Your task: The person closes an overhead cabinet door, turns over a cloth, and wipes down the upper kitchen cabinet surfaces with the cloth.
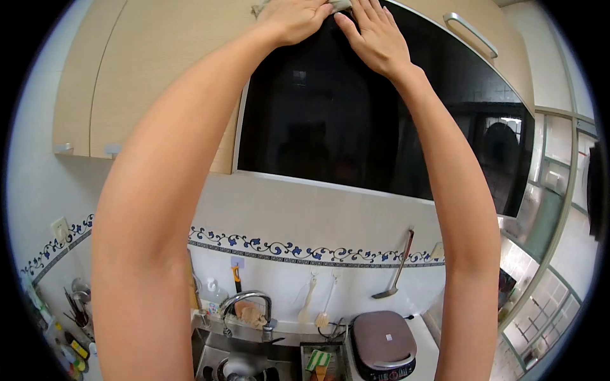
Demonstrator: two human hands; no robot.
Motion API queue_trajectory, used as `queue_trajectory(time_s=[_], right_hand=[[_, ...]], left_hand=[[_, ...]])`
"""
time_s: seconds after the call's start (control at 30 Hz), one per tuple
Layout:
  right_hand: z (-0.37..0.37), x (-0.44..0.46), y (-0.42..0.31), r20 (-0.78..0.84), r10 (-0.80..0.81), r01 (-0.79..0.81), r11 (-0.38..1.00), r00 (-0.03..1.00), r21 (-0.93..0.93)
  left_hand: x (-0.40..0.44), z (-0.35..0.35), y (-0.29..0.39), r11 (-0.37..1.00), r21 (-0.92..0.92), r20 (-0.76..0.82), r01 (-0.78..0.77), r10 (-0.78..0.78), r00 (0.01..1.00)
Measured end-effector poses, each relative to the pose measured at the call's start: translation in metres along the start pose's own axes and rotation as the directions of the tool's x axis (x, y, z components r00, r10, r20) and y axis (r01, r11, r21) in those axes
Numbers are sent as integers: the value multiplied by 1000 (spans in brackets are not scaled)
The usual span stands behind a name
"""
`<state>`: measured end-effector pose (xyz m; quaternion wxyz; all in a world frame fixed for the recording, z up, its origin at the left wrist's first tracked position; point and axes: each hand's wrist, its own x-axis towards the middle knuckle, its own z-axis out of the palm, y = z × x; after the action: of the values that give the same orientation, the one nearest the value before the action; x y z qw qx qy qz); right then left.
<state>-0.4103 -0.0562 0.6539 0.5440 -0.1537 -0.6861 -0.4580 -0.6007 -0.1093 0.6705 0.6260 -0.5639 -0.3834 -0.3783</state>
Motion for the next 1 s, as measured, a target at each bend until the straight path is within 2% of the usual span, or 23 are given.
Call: queue_trajectory(time_s=[0.07, 0.13, 0.23, 0.6, 1.0], right_hand=[[-1, -5, -1, -40, -43, 42, 999, 998, -11], [-2, -10, -4, -33, -33, 32, 999, 999, -13], [-2, -21, -8, -30, -37, 36, 999, 999, -25], [-5, -67, -19, -79, -121, 117, 992, 990, -55], [-10, -102, -36, -55, -111, 110, 994, 992, -9]], left_hand=[[-9, -2, 5, 1000, -13, 1, -4, 4, 1000], [-16, -6, 6, 997, 11, -24, -78, 78, 997], [-24, -6, 12, 996, 63, -16, -60, 61, 998], [-65, -19, 38, 998, 25, -14, -54, 54, 998], [-102, -28, 60, 997, 30, 9, -65, 65, 998]])
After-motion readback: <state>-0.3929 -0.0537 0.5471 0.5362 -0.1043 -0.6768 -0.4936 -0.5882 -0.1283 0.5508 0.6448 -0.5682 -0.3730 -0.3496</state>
